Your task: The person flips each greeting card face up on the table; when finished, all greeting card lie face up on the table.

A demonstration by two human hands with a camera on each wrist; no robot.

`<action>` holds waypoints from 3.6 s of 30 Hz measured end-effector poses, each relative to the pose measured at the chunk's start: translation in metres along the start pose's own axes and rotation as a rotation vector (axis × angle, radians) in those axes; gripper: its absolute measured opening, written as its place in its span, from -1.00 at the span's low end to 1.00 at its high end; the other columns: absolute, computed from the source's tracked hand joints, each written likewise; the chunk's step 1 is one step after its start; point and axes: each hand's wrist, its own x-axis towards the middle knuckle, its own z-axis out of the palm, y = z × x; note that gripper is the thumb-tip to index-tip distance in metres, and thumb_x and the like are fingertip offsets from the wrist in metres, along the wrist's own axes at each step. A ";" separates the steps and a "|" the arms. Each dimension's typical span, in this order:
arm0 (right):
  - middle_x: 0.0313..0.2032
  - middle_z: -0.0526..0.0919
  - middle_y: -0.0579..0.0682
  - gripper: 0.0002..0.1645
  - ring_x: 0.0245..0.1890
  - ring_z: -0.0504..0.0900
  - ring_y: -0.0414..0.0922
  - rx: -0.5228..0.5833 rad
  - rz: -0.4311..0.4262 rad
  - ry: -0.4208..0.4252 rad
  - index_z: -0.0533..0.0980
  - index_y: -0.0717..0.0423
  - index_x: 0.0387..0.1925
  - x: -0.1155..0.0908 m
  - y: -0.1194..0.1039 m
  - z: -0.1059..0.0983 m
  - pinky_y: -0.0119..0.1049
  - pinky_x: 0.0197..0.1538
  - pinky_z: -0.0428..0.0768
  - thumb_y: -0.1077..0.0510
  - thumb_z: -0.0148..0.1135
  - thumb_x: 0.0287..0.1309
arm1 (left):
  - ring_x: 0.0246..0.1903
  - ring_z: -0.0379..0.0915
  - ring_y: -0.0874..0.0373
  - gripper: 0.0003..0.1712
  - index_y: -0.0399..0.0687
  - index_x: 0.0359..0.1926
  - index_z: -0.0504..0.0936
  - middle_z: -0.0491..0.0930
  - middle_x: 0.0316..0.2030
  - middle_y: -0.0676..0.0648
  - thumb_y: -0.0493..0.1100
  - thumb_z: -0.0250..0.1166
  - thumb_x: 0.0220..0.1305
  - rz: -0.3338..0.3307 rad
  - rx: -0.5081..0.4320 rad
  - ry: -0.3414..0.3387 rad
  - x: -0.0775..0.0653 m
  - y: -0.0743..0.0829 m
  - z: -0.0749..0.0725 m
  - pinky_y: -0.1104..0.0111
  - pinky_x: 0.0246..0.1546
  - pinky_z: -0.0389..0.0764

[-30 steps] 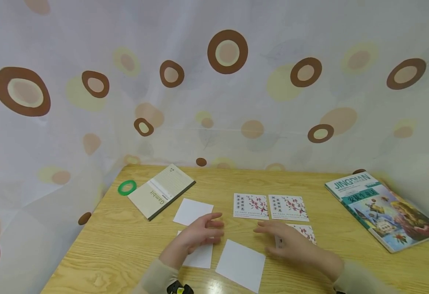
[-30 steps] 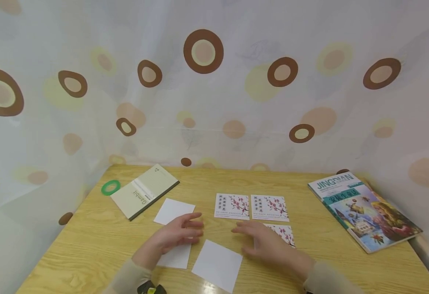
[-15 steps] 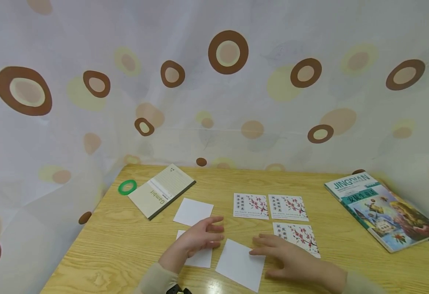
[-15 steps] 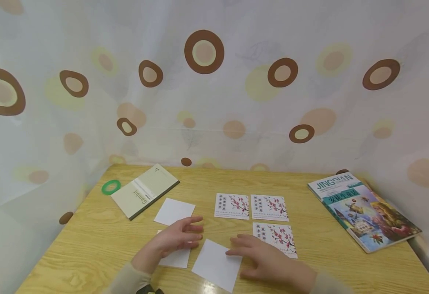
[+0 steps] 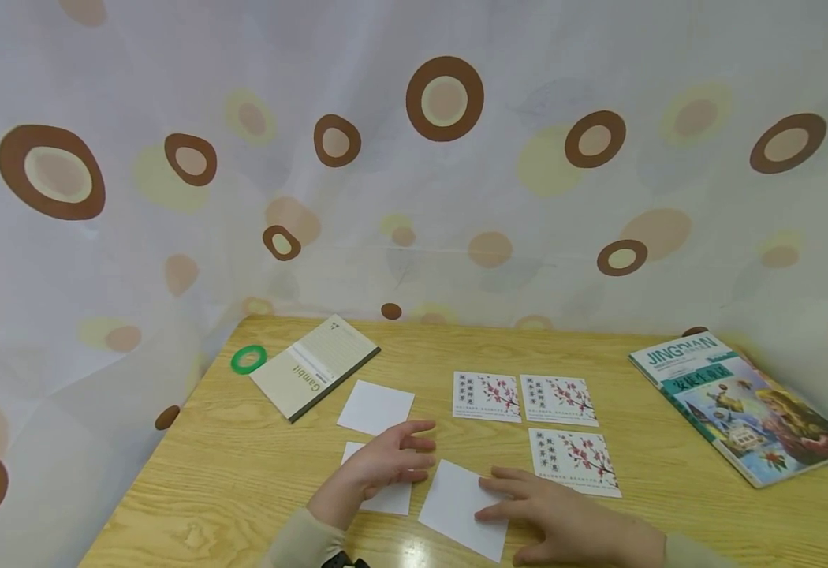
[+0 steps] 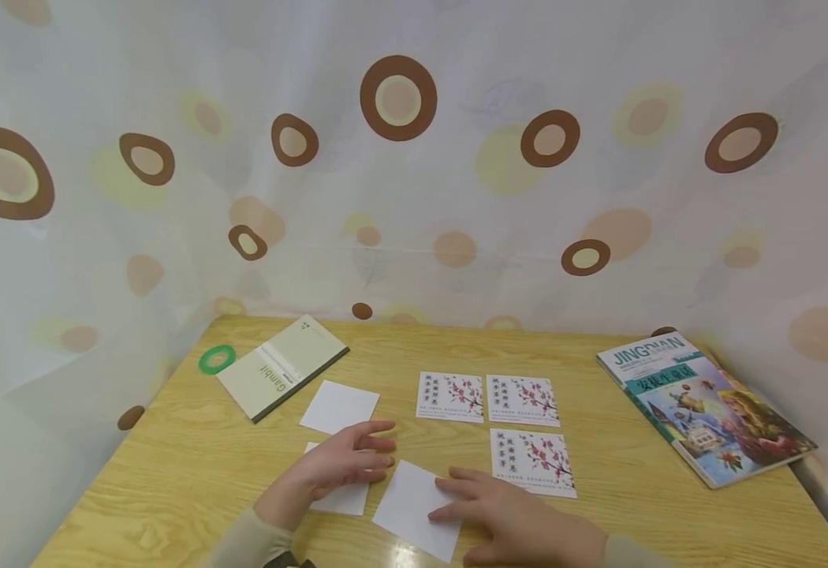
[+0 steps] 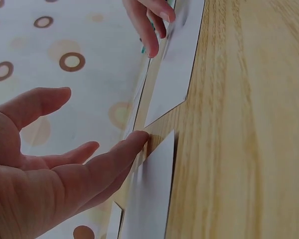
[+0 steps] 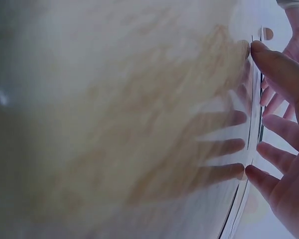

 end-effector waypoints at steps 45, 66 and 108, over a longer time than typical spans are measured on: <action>0.36 0.45 -0.08 -0.28 0.34 0.45 -0.01 -0.064 -0.066 -0.025 0.33 -0.28 0.40 0.003 -0.003 0.006 -0.10 0.20 0.59 -0.40 0.01 0.29 | 0.06 0.53 0.05 -0.35 -0.37 0.37 0.32 0.51 0.19 -0.33 -0.34 0.25 0.28 0.003 0.022 -0.031 0.000 -0.003 0.007 0.15 0.06 0.65; 0.26 0.55 -0.09 -0.51 0.26 0.54 -0.06 -0.113 -0.169 0.093 0.44 -0.25 0.30 -0.001 -0.005 0.005 -0.17 0.11 0.65 -0.17 0.10 0.40 | 0.03 0.56 0.08 -0.39 -0.33 0.37 0.35 0.56 0.15 -0.30 -0.31 0.25 0.33 -0.002 0.042 -0.026 0.002 -0.003 0.007 0.18 -0.01 0.68; -0.18 0.78 0.00 -0.70 -0.21 0.75 -0.21 -0.016 -0.358 0.602 0.66 0.16 -0.03 0.004 0.006 -0.005 -0.63 -0.08 0.60 0.38 0.31 0.18 | -0.06 0.58 0.21 -0.36 -0.34 0.39 0.30 0.52 0.18 -0.41 -0.31 0.24 0.34 0.069 -0.071 -0.036 -0.002 -0.005 -0.007 0.41 -0.02 0.60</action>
